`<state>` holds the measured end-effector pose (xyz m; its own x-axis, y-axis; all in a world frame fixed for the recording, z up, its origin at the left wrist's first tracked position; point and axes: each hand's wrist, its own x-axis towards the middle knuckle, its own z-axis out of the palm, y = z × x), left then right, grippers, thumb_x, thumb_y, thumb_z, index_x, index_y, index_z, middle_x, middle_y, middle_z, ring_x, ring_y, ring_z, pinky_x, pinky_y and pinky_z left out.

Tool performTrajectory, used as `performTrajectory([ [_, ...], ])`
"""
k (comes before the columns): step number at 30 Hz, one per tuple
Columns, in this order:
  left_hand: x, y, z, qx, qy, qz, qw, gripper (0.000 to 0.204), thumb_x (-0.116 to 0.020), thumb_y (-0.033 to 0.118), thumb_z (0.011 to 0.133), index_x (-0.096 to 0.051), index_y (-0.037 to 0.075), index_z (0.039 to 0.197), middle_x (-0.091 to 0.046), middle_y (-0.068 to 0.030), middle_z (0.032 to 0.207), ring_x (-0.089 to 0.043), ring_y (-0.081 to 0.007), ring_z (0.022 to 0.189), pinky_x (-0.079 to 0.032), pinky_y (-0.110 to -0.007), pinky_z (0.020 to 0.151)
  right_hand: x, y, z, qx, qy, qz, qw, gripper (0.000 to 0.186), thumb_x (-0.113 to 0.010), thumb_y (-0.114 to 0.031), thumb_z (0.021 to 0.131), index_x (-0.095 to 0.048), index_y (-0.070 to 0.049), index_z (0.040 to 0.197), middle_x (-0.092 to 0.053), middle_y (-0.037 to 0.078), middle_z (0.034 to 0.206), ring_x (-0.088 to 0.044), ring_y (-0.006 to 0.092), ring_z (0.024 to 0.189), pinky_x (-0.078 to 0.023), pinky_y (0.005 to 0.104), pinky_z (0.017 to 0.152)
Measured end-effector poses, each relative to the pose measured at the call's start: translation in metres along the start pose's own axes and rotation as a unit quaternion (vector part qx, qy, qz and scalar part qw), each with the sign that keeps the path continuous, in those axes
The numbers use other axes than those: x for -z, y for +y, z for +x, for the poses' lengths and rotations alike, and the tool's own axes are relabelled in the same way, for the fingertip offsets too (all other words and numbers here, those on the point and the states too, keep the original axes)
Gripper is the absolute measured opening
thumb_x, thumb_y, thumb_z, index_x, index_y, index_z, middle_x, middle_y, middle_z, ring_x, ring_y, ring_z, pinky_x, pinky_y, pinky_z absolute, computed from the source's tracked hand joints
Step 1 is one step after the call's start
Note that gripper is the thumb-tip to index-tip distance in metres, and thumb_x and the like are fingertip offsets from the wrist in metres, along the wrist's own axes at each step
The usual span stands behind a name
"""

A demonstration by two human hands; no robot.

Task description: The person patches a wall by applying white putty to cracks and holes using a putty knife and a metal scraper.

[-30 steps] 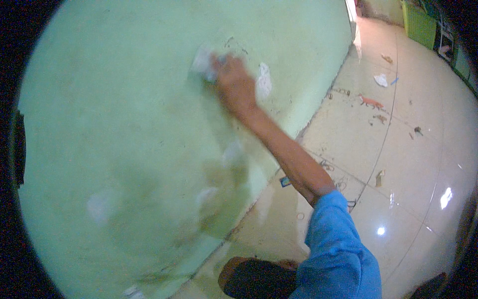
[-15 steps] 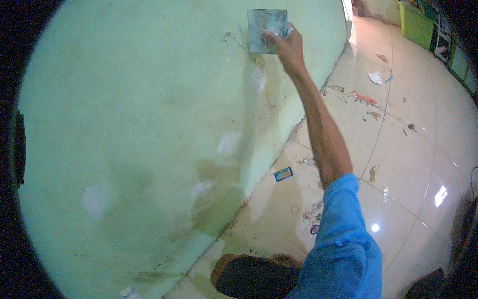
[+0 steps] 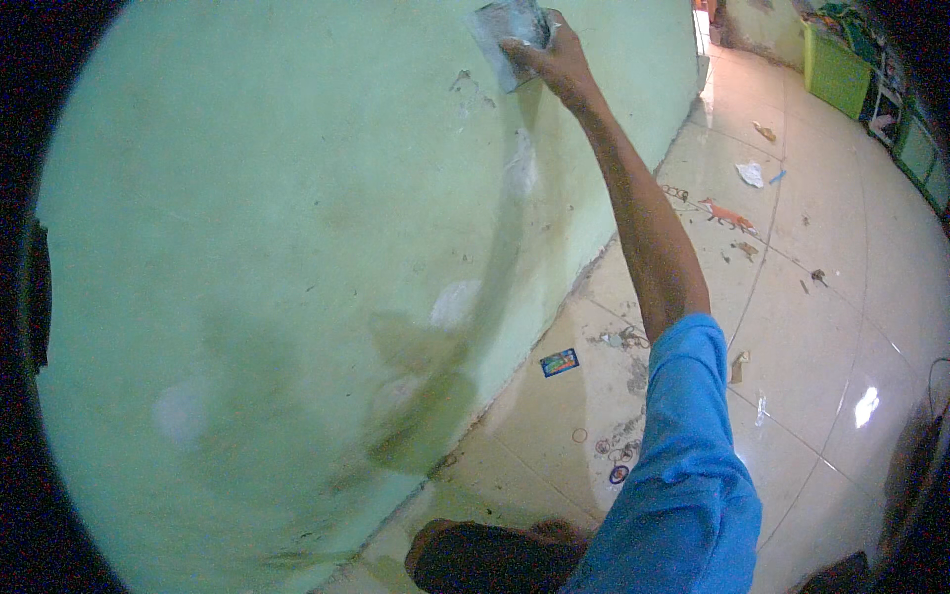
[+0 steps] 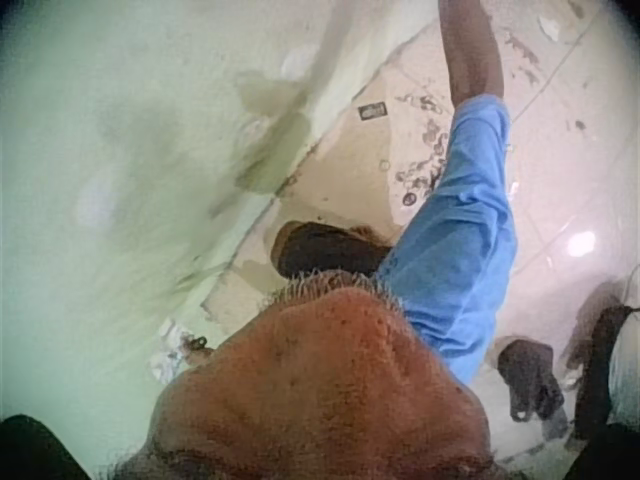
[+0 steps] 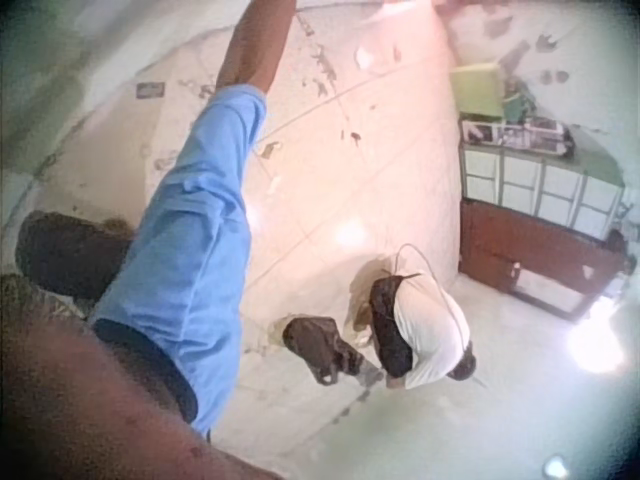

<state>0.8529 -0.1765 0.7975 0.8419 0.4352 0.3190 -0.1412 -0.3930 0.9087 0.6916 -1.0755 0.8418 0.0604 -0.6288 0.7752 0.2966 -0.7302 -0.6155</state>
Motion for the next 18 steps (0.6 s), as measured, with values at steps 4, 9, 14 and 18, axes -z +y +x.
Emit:
performTrajectory([
  [4, -0.004, 0.001, 0.001, -0.001, 0.003, -0.004, 1.0, 0.02, -0.058, 0.024, 0.085, -0.058, 0.005, 0.078, -0.052, -0.0054, 0.066, -0.047, -0.0167, 0.056, -0.039, -0.031, 0.048, -0.022, -0.016, -0.01, 0.067, 0.018, -0.126, 0.99, 0.065, -0.074, -0.033, 0.082, -0.044, 0.004, 0.126, -0.061, 0.015, 0.106, -0.059, 0.0222, 0.099, -0.047, 0.034, 0.088],
  [9, -0.005, -0.001, 0.004, -0.002, 0.003, -0.008, 1.0, 0.02, -0.058, 0.024, 0.085, -0.058, 0.005, 0.078, -0.052, -0.0055, 0.067, -0.047, -0.0168, 0.056, -0.039, -0.031, 0.049, -0.033, -0.031, -0.016, 0.165, 0.062, -0.208, 0.962, 0.061, -0.072, -0.037, 0.082, -0.044, 0.002, 0.119, -0.061, 0.019, 0.106, -0.062, 0.0274, 0.1, -0.052, 0.0353, 0.082],
  [14, -0.001, -0.001, 0.008, -0.011, 0.0, -0.009, 1.0, 0.021, -0.058, 0.025, 0.085, -0.058, 0.005, 0.078, -0.052, -0.0056, 0.067, -0.047, -0.0169, 0.056, -0.039, -0.031, 0.049, -0.03, -0.034, -0.015, 0.033, 0.052, -0.052, 0.997, 0.067, -0.076, -0.038, 0.078, -0.042, 0.001, 0.12, -0.061, 0.019, 0.106, -0.061, 0.0261, 0.1, -0.05, 0.0381, 0.087],
  [18, 0.004, -0.006, 0.013, -0.024, -0.005, -0.011, 1.0, 0.021, -0.058, 0.025, 0.086, -0.058, 0.005, 0.078, -0.052, -0.0057, 0.067, -0.046, -0.017, 0.056, -0.04, -0.031, 0.049, -0.025, -0.027, -0.012, 0.073, 0.087, -0.122, 0.986, 0.065, -0.076, -0.039, 0.078, -0.043, 0.0, 0.117, -0.061, 0.016, 0.101, -0.061, 0.0245, 0.095, -0.051, 0.0361, 0.083],
])
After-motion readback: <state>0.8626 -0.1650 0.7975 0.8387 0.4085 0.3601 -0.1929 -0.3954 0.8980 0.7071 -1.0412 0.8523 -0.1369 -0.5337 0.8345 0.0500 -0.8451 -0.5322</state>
